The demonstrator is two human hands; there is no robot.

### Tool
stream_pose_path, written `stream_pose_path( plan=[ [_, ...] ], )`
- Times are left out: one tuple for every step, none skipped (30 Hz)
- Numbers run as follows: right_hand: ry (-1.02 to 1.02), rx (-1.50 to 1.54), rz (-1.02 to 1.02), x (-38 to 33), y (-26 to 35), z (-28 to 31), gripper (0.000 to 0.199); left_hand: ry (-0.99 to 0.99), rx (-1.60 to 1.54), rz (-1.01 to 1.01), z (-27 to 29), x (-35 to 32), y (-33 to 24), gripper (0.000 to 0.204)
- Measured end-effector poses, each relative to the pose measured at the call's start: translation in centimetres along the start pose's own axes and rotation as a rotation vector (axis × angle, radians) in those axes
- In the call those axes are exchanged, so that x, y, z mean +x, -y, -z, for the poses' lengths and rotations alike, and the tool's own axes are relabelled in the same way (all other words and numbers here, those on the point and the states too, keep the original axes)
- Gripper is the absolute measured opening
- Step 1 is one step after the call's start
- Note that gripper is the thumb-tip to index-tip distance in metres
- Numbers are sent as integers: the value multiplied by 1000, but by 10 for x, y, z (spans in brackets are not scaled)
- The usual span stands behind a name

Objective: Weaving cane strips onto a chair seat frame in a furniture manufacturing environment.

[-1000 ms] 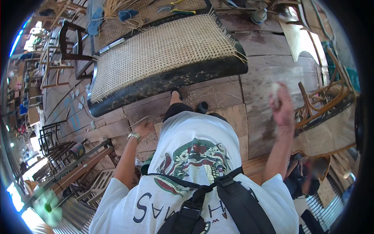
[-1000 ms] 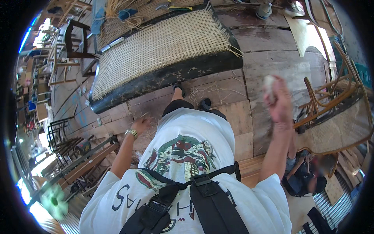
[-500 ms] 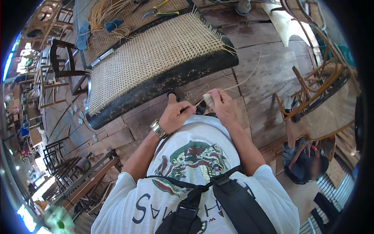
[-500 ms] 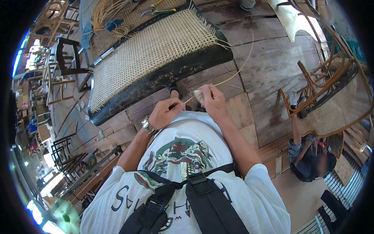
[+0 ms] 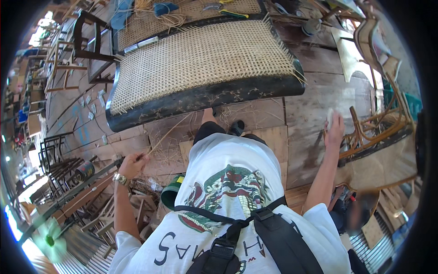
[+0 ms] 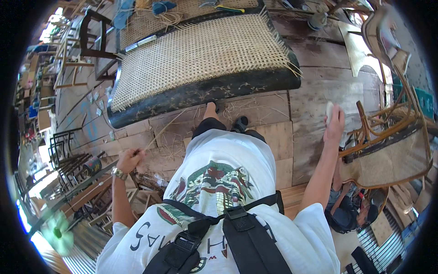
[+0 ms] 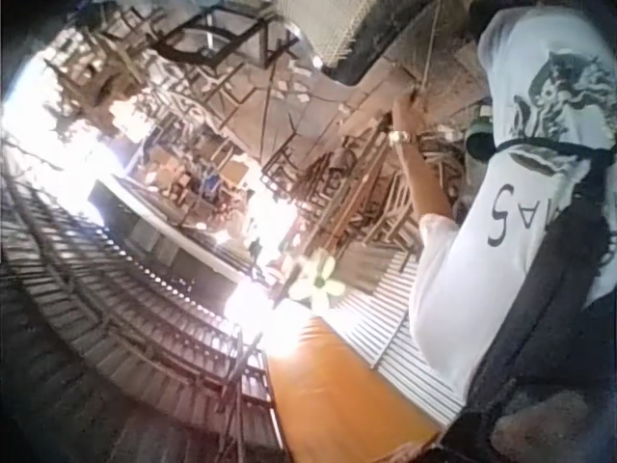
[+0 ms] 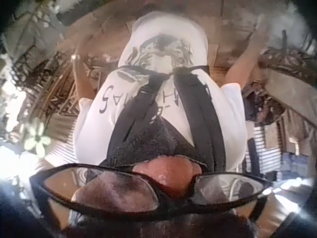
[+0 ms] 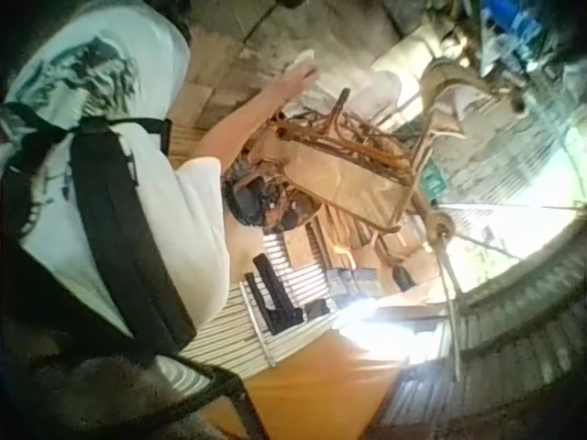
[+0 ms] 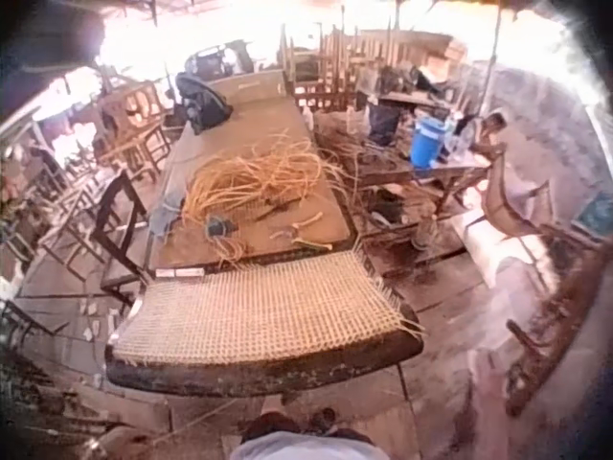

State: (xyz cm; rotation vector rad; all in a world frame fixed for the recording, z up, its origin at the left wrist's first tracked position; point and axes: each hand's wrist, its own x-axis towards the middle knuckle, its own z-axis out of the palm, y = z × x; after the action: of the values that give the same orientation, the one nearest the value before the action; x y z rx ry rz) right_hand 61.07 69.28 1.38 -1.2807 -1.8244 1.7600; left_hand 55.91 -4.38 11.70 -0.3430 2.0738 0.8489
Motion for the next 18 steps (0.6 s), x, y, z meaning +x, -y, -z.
stream_pose_path(
  plan=[
    [130, 0, 126, -13, 31, -30, 32, -10, -9, -29, -7, 2, 13, 22],
    [182, -64, 143, -26, 59, -66, 33, -76, 198, -14, -17, 6, 21, 23],
    [338, -86, 266, -39, 82, -104, 34, -122, 404, 47, -24, 10, 23, 24],
    [423, -129, 217, -51, 100, -142, 34, -146, 401, -4, -32, 14, 21, 24],
    [629, -121, 283, -58, 115, -178, 33, -124, 265, -26, -45, 17, 15, 22],
    [737, -246, 276, -60, 126, -213, 33, -106, 127, -50, -57, 20, 6, 20],
    [947, -293, 355, -56, 136, -247, 32, -121, 115, -55, -65, 23, -6, 20],
    [971, -432, 312, -50, 141, -284, 33, -73, 15, -115, -73, 24, -18, 20],
    [1013, -543, 277, -45, 140, -317, 33, -12, -86, -168, -79, 23, -31, 20],
    [1020, -586, 312, -42, 135, -346, 34, -37, -95, -179, -83, 19, -42, 20],
    [962, -689, 292, -38, 130, -370, 35, -29, -228, -221, -83, 15, -52, 21],
    [1009, -648, 358, -33, 124, -391, 35, -16, -351, -274, -82, 11, -61, 22],
    [981, -606, 488, -30, 118, -410, 37, -67, -459, -289, -82, 6, -69, 21],
    [956, -565, 598, -27, 114, -428, 38, -83, -483, -277, -77, 1, -75, 21],
    [965, -558, 627, -22, 113, -446, 38, -107, -714, -267, -73, -4, -80, 17],
    [1061, -431, 453, -18, 114, -466, 41, -130, -947, -255, -69, -9, -86, 14],
    [1127, -308, 263, -17, 115, -484, 43, -160, -1017, -270, -65, -12, -90, 12],
    [1165, -303, 270, -20, 114, -500, 43, -184, -1032, -272, -61, -15, -94, 12]
  ],
)
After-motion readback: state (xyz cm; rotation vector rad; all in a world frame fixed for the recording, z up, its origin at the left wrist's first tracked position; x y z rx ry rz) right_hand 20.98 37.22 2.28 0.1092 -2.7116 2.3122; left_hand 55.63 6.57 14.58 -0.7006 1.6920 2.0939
